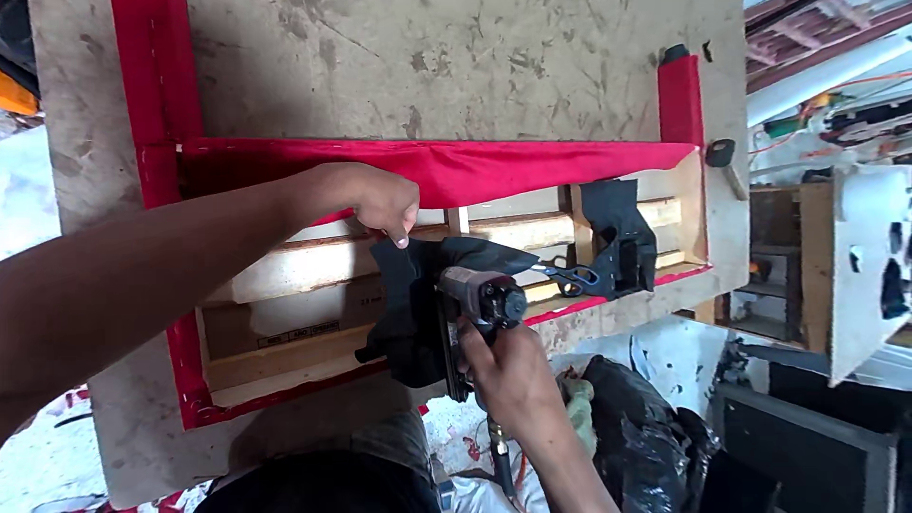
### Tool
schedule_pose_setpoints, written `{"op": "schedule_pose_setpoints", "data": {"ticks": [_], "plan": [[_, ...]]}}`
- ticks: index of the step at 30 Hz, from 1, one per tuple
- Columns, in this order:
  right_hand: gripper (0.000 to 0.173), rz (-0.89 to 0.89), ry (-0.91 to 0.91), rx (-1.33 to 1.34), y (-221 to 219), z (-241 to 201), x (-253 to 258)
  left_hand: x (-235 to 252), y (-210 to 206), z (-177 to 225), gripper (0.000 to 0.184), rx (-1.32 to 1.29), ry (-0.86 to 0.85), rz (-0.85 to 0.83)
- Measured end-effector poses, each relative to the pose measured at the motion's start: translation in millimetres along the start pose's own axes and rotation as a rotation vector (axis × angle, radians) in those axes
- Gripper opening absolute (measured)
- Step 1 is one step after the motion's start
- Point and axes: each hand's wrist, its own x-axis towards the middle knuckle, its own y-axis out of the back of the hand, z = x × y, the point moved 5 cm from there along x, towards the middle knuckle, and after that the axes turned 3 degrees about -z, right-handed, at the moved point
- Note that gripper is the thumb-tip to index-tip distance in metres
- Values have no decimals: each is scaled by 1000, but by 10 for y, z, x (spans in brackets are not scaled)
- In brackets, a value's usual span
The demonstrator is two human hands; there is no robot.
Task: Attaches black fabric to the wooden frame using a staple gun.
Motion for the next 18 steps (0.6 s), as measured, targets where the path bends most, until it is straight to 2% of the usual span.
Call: {"op": "schedule_pose_setpoints", "data": {"ticks": [7,10,12,15,18], "plan": [[28,-30,15,-13,-100,-75,-33,-27,-20,-7,27,10,-17,65],[29,-61,-2,-42,-105,-61,-38,-163,-54,-66,28,-86,14,246],[28,-72,12,33,65,-19,-90,-533,-130,-111,40,-265,54,443],[29,-48,158,78,537,148,-116,-1211,-630,15,52,-521,68,627],[28,-45,341,-153,926,277,24,-1232,-1274,404,72,-502,240,686]]}}
